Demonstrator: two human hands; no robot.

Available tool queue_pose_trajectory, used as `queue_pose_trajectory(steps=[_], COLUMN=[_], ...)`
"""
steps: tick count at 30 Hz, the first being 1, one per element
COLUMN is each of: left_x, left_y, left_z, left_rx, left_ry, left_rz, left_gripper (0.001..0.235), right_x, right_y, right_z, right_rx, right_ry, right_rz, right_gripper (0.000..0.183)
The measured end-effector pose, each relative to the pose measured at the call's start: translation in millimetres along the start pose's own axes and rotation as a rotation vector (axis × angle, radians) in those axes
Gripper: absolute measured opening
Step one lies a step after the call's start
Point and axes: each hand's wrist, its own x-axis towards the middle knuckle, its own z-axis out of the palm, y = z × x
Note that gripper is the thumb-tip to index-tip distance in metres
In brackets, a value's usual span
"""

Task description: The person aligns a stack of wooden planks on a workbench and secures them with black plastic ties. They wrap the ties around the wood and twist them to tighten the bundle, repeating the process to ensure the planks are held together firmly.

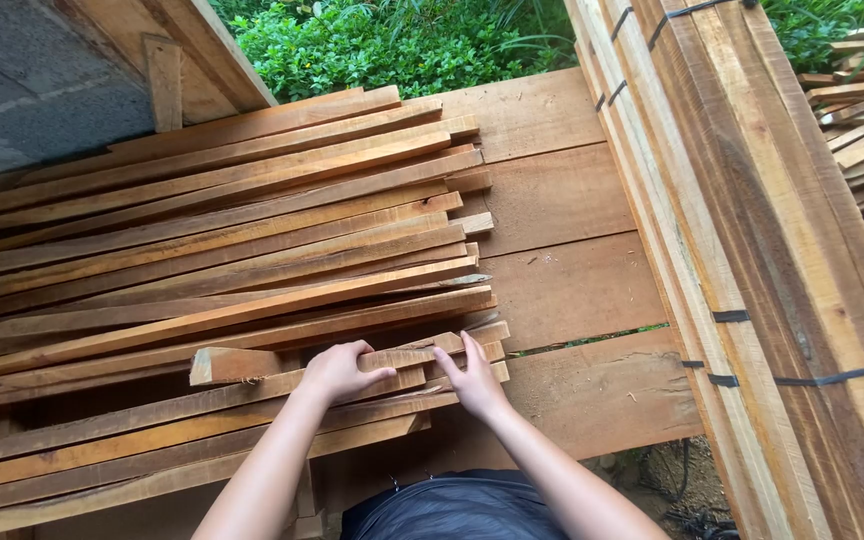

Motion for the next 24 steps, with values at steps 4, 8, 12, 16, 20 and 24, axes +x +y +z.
queue_pose_trajectory(steps=[4,8,12,16,20,24], left_x=[15,11,-30,-55,-33,-35], left_y=[0,7,27,23,-1,-2], left_z=[3,29,42,52,86,80], left_rx=[0.029,0.065,0.232,0.444,0.417,0.362], left_ry=[0.026,0.124,0.258,0.001,0.157,0.146], left_rz=[0.048,0.127,0.308,0.205,0.294,0.299], left_gripper=[0.084,0.101,0.136,0.144,0.141,0.141], right_x=[-11,-17,-25,-6,-6,-10], right_y=[98,164,133,131,125,116], right_z=[31,61,89,111,117,118], right_rx=[0.237,0.502,0.752,0.981,1.237,1.265], right_ry=[0.401,0.037,-0.37,-0.368,-0.355,-0.366], right_rz=[-0.201,0.114,0.272,0.313,0.378,0.314], right_gripper=[0.048,0.039,0.046,0.046,0.044,0.048])
